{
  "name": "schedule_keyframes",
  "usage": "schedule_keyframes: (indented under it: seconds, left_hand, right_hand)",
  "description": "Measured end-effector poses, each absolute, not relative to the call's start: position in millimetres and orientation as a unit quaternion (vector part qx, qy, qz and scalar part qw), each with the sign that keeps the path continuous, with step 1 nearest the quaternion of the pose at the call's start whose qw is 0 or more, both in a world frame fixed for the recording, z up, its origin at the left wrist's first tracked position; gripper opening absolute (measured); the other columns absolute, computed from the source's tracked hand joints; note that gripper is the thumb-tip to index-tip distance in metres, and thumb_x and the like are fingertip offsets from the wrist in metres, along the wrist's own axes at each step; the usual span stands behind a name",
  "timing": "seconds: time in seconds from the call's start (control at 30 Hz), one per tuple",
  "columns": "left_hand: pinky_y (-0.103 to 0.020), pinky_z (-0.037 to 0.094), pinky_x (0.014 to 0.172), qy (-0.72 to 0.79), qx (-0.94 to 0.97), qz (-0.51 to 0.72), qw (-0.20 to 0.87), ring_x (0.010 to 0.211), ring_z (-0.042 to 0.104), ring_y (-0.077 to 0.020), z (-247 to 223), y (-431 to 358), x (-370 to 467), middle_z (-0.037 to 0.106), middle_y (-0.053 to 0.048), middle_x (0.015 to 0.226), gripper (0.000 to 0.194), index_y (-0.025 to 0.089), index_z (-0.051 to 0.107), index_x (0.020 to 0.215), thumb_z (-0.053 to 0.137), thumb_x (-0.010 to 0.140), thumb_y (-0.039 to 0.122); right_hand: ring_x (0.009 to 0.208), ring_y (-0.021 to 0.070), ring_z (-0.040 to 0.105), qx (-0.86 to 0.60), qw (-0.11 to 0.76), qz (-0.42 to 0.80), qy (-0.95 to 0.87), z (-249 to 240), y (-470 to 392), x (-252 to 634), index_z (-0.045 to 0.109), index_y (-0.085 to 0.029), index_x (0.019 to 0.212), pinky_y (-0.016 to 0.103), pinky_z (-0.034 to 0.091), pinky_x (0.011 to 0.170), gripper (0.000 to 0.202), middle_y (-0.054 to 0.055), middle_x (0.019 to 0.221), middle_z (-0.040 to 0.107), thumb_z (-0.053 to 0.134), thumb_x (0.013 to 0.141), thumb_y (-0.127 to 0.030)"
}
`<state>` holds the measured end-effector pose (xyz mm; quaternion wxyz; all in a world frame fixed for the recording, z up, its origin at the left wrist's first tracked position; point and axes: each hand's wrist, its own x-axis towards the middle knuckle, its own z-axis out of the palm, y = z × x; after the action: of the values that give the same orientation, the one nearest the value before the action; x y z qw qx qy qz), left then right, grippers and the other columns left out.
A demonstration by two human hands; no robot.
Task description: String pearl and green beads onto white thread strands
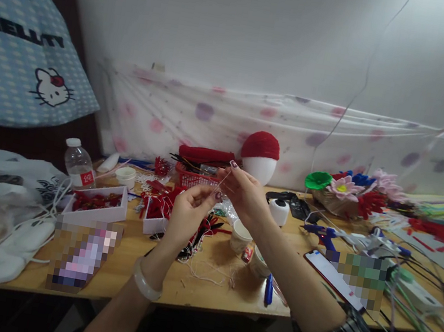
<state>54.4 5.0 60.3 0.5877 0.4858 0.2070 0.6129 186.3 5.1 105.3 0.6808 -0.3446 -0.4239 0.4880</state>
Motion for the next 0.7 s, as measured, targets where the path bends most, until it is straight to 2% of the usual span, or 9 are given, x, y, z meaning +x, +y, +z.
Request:
schedule_keyframes:
  seconds: [0.13, 0.23, 0.33, 0.43, 0.5, 0.6, 0.7]
  left_hand:
    - [-0.019, 0.028, 0.042, 0.216, 0.48, 0.636, 0.564, 0.043, 0.038, -0.0045, 56.2, 4.9, 53.3, 0.066, 0.002, 0.062, 0.036, 0.015, 0.078, 0.082, 0.087, 0.07, 0.047]
    - [-0.018, 0.025, 0.04, 0.218, 0.455, 0.664, 0.551, 0.042, 0.035, -0.004, 51.9, 9.2, 54.0, 0.063, 0.003, 0.06, 0.036, 0.016, 0.079, 0.085, 0.084, 0.074, 0.049]
    - [-0.016, 0.036, 0.048, 0.222, 0.408, 0.705, 0.536, 0.05, 0.048, -0.0048, 48.9, 20.4, 47.3, 0.069, 0.002, 0.068, 0.026, 0.017, 0.078, 0.085, 0.081, 0.077, 0.042]
    - [-0.018, 0.049, 0.069, 0.222, 0.361, 0.74, 0.523, 0.069, 0.065, -0.008, 51.3, 34.0, 29.9, 0.075, 0.0, 0.079, 0.018, 0.018, 0.074, 0.079, 0.077, 0.08, 0.036]
    - [-0.021, 0.052, 0.077, 0.22, 0.352, 0.744, 0.523, 0.074, 0.069, -0.0098, 57.7, 38.4, 19.2, 0.075, -0.001, 0.079, 0.017, 0.018, 0.072, 0.077, 0.076, 0.081, 0.034]
    - [-0.028, 0.056, 0.078, 0.214, 0.391, 0.715, 0.539, 0.073, 0.071, -0.0141, 72.2, 31.7, 19.1, 0.076, -0.004, 0.077, 0.02, 0.017, 0.073, 0.077, 0.079, 0.08, 0.036]
    - [-0.031, 0.058, 0.073, 0.202, 0.452, 0.666, 0.558, 0.07, 0.072, -0.0186, 84.4, 14.9, 38.0, 0.076, -0.007, 0.075, 0.024, 0.016, 0.076, 0.08, 0.081, 0.079, 0.04]
  right_hand:
    - [0.083, 0.0168, 0.071, -0.349, 0.687, 0.477, -0.423, 103.6, 3.7, 186.3, 0.069, -0.021, 0.075, 0.03, 0.054, 0.077, 0.036, 0.003, 0.083, 0.078, 0.092, 0.064, -0.046]
    - [0.08, 0.0169, 0.07, -0.349, 0.696, 0.455, -0.432, 100.9, -0.3, 186.9, 0.069, -0.021, 0.074, 0.03, 0.054, 0.075, 0.039, 0.003, 0.081, 0.077, 0.093, 0.061, -0.05]
    - [0.077, 0.0162, 0.068, -0.348, 0.708, 0.419, -0.449, 98.7, -5.3, 192.9, 0.068, -0.022, 0.075, 0.029, 0.054, 0.074, 0.041, 0.003, 0.08, 0.076, 0.09, 0.064, -0.054]
    - [0.076, 0.0147, 0.066, -0.351, 0.721, 0.368, -0.471, 99.7, -9.7, 205.8, 0.067, -0.023, 0.075, 0.029, 0.053, 0.072, 0.039, 0.002, 0.081, 0.075, 0.084, 0.071, -0.058]
    - [0.077, 0.0148, 0.065, -0.361, 0.715, 0.333, -0.498, 102.2, -12.5, 214.2, 0.07, -0.024, 0.078, 0.029, 0.053, 0.07, 0.035, 0.002, 0.082, 0.074, 0.081, 0.076, -0.057]
    - [0.084, 0.0165, 0.066, -0.375, 0.673, 0.298, -0.563, 105.7, -16.3, 218.4, 0.077, -0.024, 0.078, 0.031, 0.054, 0.074, 0.023, 0.004, 0.094, 0.076, 0.084, 0.075, -0.046]
    - [0.094, 0.0194, 0.068, -0.372, 0.627, 0.274, -0.627, 105.5, -18.5, 211.8, 0.08, -0.025, 0.072, 0.036, 0.055, 0.084, 0.013, 0.005, 0.106, 0.076, 0.086, 0.073, -0.036]
